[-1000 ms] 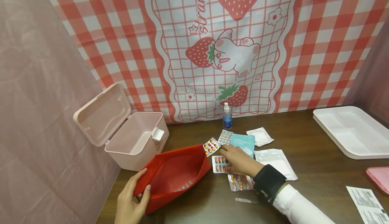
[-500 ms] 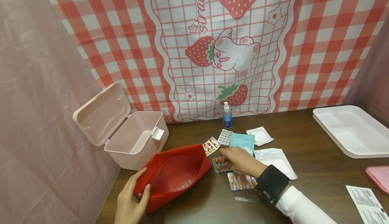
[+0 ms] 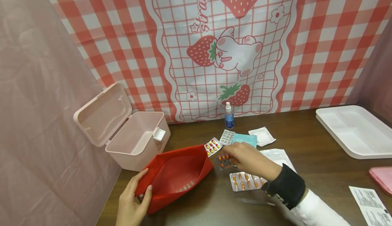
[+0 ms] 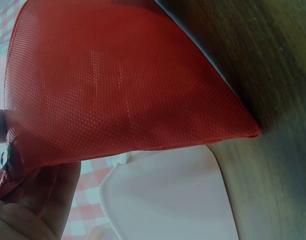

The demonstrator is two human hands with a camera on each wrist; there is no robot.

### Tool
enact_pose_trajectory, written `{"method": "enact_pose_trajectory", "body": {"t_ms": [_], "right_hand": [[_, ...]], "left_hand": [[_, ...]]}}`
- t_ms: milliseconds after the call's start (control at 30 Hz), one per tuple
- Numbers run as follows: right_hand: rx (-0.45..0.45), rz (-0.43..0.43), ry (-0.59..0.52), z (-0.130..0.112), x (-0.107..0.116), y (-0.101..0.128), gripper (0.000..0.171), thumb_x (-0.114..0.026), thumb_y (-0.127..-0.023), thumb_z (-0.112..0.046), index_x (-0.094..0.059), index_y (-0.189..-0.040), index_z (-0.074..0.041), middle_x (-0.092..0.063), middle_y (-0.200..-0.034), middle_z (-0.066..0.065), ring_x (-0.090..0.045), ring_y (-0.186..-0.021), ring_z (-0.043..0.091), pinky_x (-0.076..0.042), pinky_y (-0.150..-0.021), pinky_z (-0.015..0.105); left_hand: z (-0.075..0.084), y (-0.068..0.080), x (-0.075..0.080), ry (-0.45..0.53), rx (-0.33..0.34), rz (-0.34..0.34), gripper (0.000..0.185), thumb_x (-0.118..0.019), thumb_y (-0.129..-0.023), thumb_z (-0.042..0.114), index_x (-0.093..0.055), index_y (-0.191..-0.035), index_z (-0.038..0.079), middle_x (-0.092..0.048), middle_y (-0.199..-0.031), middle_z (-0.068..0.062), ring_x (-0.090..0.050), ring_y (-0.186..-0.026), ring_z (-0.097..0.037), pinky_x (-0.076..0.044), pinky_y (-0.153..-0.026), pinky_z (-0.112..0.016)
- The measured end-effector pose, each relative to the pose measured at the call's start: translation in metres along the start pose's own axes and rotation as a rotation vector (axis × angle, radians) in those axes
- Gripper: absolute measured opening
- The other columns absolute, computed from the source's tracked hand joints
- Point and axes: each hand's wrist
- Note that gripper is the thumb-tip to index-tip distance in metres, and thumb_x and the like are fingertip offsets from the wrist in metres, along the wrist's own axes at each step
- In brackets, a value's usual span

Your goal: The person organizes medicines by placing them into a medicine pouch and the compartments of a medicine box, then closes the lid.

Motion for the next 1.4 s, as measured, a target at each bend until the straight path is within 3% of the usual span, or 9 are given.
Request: {"method": "enact_pose_trajectory", "body": {"t_ms": [100, 333, 700, 1200, 1400], "right_hand": [[0.022, 0.019, -0.007, -0.006, 0.009, -0.003, 0.027, -0.059, -0.07, 0.008, -0.061, -0.084, -0.015, -0.062, -0.073, -0.008, -0.055, -0.066, 0.005, -0.044, -0.058, 0.023], [0.071, 0.076, 0.014, -0.029, 0.023, -0.016, 0.022, -0.062, -0.073, 0.004, -0.058, -0.083, -0.015, -0.055, -0.068, -0.009, -0.052, -0.065, 0.005, -0.042, -0.058, 0.024], [0.135, 0.137, -0.019, -0.064, 0.031, -0.043, 0.022, -0.064, -0.075, -0.001, -0.061, -0.089, -0.018, -0.058, -0.075, -0.009, -0.052, -0.071, 0.006, -0.043, -0.063, 0.022], [0.191, 0.039, -0.004, -0.091, -0.008, -0.075, 0.016, -0.059, -0.079, -0.006, -0.061, -0.088, -0.018, -0.06, -0.077, -0.009, -0.054, -0.073, 0.008, -0.043, -0.064, 0.021], [0.166, -0.05, 0.014, -0.094, -0.027, -0.078, 0.018, -0.059, -0.079, -0.006, -0.063, -0.089, -0.02, -0.063, -0.081, -0.01, -0.057, -0.076, 0.008, -0.045, -0.066, 0.022]], "left_hand": [[0.0, 0.0, 0.0, -0.003, -0.003, 0.004, 0.06, -0.069, -0.059, -0.013, -0.058, -0.117, -0.001, -0.064, -0.107, -0.013, -0.056, -0.102, -0.003, -0.037, -0.088, -0.006], [-0.001, 0.0, 0.001, -0.011, -0.004, 0.009, 0.06, -0.069, -0.06, -0.011, -0.058, -0.118, 0.0, -0.064, -0.107, -0.012, -0.056, -0.101, -0.003, -0.037, -0.088, -0.006], [0.0, -0.001, 0.001, -0.005, -0.012, 0.005, 0.059, -0.068, -0.061, -0.01, -0.058, -0.118, 0.0, -0.063, -0.107, -0.012, -0.056, -0.102, -0.003, -0.037, -0.088, -0.006], [0.0, 0.0, 0.001, -0.018, -0.003, -0.002, 0.059, -0.069, -0.062, -0.01, -0.058, -0.119, 0.002, -0.063, -0.108, -0.011, -0.055, -0.102, -0.002, -0.036, -0.089, -0.006], [0.0, 0.0, 0.001, -0.014, -0.011, -0.003, 0.059, -0.069, -0.061, -0.009, -0.058, -0.119, 0.001, -0.064, -0.108, -0.011, -0.055, -0.103, -0.002, -0.036, -0.088, -0.006]]}}
Point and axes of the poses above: each hand's wrist, its own y-axis away from the middle knuckle, its own x-axis out of the back of the hand, z = x × y
